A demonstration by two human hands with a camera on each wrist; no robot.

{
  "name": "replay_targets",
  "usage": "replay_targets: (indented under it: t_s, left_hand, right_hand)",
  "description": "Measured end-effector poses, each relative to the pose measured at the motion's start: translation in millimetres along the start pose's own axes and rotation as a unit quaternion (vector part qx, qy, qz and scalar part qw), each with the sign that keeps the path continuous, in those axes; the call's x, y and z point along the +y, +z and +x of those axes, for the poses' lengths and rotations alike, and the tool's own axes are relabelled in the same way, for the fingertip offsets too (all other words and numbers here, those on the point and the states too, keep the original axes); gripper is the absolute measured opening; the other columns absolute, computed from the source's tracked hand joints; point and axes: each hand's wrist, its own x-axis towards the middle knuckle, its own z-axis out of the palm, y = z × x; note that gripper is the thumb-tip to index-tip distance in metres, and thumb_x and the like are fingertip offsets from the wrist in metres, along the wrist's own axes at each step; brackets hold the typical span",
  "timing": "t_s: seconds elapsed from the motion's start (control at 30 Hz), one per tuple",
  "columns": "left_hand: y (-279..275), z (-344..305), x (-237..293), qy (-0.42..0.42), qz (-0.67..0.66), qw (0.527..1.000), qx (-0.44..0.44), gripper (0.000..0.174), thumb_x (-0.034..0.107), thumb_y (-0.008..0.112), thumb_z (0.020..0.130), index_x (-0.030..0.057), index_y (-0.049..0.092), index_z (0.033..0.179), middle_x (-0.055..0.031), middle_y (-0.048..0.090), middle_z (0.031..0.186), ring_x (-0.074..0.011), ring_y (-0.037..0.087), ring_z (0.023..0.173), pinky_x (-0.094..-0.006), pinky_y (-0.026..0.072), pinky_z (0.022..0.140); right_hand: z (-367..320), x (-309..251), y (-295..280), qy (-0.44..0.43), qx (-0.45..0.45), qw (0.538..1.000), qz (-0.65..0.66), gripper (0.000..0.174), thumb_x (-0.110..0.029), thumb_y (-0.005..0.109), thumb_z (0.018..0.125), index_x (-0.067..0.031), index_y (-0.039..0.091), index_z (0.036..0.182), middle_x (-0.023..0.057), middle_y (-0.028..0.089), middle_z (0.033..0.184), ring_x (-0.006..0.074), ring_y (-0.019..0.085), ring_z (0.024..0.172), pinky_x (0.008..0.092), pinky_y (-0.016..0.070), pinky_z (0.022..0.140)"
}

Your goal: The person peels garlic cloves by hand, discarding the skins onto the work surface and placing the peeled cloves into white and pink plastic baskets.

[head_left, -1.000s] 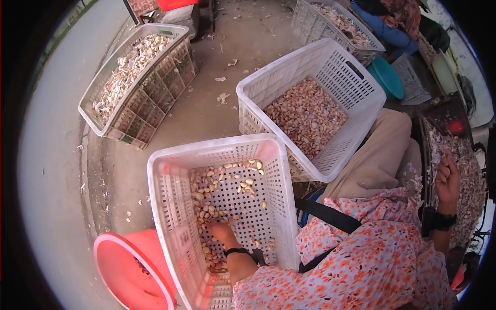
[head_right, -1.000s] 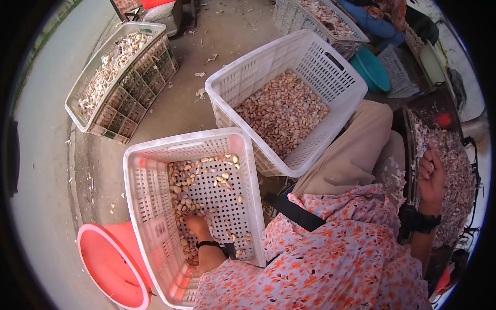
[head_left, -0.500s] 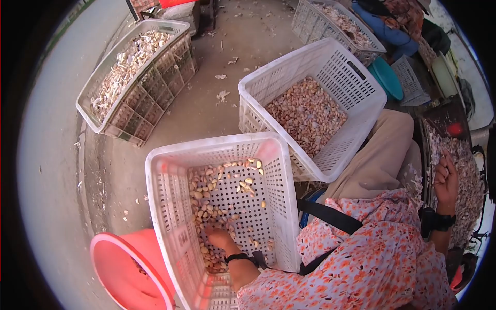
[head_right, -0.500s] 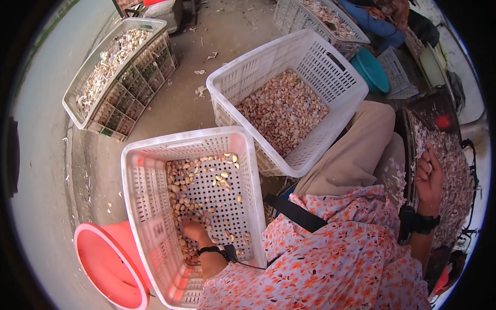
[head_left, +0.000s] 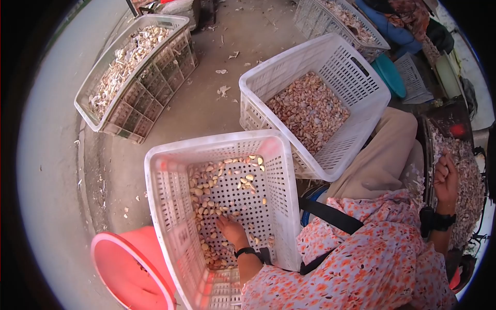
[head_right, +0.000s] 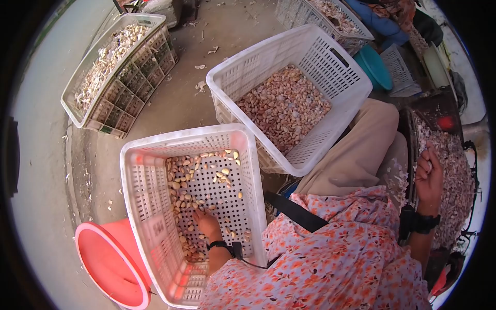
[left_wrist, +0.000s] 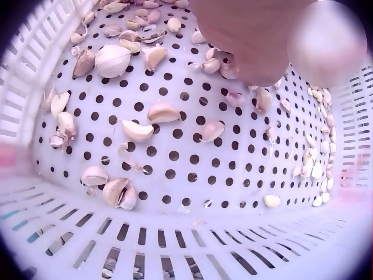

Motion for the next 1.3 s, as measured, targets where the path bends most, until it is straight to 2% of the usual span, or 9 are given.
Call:
replay_targets:
  t_s: [0.13, 0.33, 0.47, 0.57, 0.63, 0.77, 0.83, 1.07, 1.3]
  left_hand:
    - [-2.9, -32.2, -8.8, -0.034, 0.039, 0.997, -0.049, 0.048, 0.000, 0.051, 0.079, -0.0034, 0.041, 0.125, -0.0244, 0.030, 0.137, -0.0372, 0.028, 0.130, -0.0418, 0.0311, 0.105]
    - [6.0, -41.6, -30.3, -0.016, 0.043, 0.998, -0.040, 0.049, -0.004, 0.050, 0.077, -0.0070, 0.040, 0.124, -0.0247, 0.031, 0.137, -0.0374, 0.029, 0.129, -0.0406, 0.0305, 0.105]
    - [-1.9, -45.5, -20.4, -0.031, 0.058, 0.997, -0.038, 0.049, -0.004, 0.050, 0.077, -0.0037, 0.040, 0.125, -0.0239, 0.032, 0.137, -0.0363, 0.029, 0.129, -0.0400, 0.0334, 0.104]
    - [-14.5, -51.3, -11.8, -0.049, 0.073, 0.995, -0.054, 0.038, 0.001, 0.047, 0.081, -0.0022, 0.049, 0.118, -0.0235, 0.043, 0.128, -0.0352, 0.043, 0.119, -0.0397, 0.0429, 0.092]
    - [-15.8, -50.9, -22.7, -0.059, 0.100, 0.990, -0.078, 0.026, 0.005, 0.051, 0.081, 0.0018, 0.060, 0.105, -0.0213, 0.056, 0.112, -0.0344, 0.057, 0.099, -0.0406, 0.0494, 0.077]
    - [-26.4, -46.7, -26.3, -0.088, 0.168, 0.976, -0.107, 0.017, 0.009, 0.054, 0.079, 0.0029, 0.067, 0.089, -0.0181, 0.065, 0.091, -0.0339, 0.064, 0.079, -0.0408, 0.0512, 0.066]
    - [-28.9, -42.9, -29.5, -0.038, 0.185, 0.976, -0.111, 0.015, 0.013, 0.057, 0.078, 0.0039, 0.069, 0.078, -0.0172, 0.066, 0.078, -0.0344, 0.064, 0.071, -0.0412, 0.0513, 0.064]
    - [-34.0, -33.3, -19.3, -0.099, 0.200, 0.960, -0.168, 0.015, 0.015, 0.063, 0.075, -0.0002, 0.067, 0.075, -0.0188, 0.066, 0.080, -0.0330, 0.065, 0.073, -0.0403, 0.0519, 0.061]
    - [-19.0, -10.3, -7.2, -0.041, 0.216, 0.964, -0.152, 0.020, 0.023, 0.064, 0.075, 0.0026, 0.068, 0.075, -0.0171, 0.066, 0.082, -0.0319, 0.065, 0.077, -0.0390, 0.0517, 0.065]
  right_hand:
    - [27.4, -20.4, -22.3, 0.006, -0.076, 0.997, 0.027, 0.026, -0.010, 0.036, 0.098, -0.0015, 0.041, 0.122, 0.0009, 0.041, 0.077, 0.0058, 0.037, 0.055, 0.0177, 0.0312, 0.040]
    - [30.9, -29.0, 7.8, -0.025, -0.076, 0.996, 0.025, 0.027, -0.013, 0.035, 0.098, -0.0024, 0.041, 0.122, 0.0012, 0.041, 0.077, 0.0057, 0.037, 0.055, 0.0181, 0.0310, 0.040]
    - [31.9, -31.6, 0.0, -0.021, -0.095, 0.995, 0.001, 0.027, -0.014, 0.035, 0.099, -0.0024, 0.042, 0.122, 0.0013, 0.041, 0.078, 0.0056, 0.037, 0.055, 0.0183, 0.0316, 0.040]
    - [33.0, -31.8, -7.0, -0.017, -0.078, 0.997, 0.013, 0.027, -0.015, 0.035, 0.099, -0.0024, 0.042, 0.122, 0.0012, 0.041, 0.078, 0.0057, 0.037, 0.054, 0.0186, 0.0319, 0.040]
    - [38.2, -29.6, -15.3, -0.013, -0.075, 0.997, 0.019, 0.027, -0.013, 0.035, 0.098, -0.0020, 0.042, 0.122, 0.0013, 0.041, 0.078, 0.0058, 0.036, 0.055, 0.0190, 0.0321, 0.040]
    - [42.3, -19.8, -12.5, 0.001, -0.088, 0.996, 0.031, 0.027, -0.008, 0.037, 0.097, 0.0011, 0.041, 0.122, 0.0023, 0.043, 0.077, 0.0062, 0.039, 0.055, 0.0177, 0.0344, 0.040]
    - [41.5, -17.1, -6.5, 0.002, -0.080, 0.996, 0.033, 0.027, -0.007, 0.036, 0.097, 0.0015, 0.040, 0.122, 0.0025, 0.044, 0.078, 0.0066, 0.040, 0.055, 0.0184, 0.0344, 0.041]
    - [44.7, -15.4, -7.9, 0.011, -0.071, 0.997, 0.021, 0.028, -0.008, 0.036, 0.097, 0.0012, 0.040, 0.123, 0.0024, 0.043, 0.077, 0.0064, 0.040, 0.055, 0.0186, 0.0339, 0.040]
    - [43.9, -10.3, -1.7, 0.018, -0.072, 0.997, 0.017, 0.027, -0.009, 0.037, 0.097, 0.0004, 0.041, 0.122, 0.0015, 0.043, 0.077, 0.0060, 0.039, 0.054, 0.0186, 0.0343, 0.040]
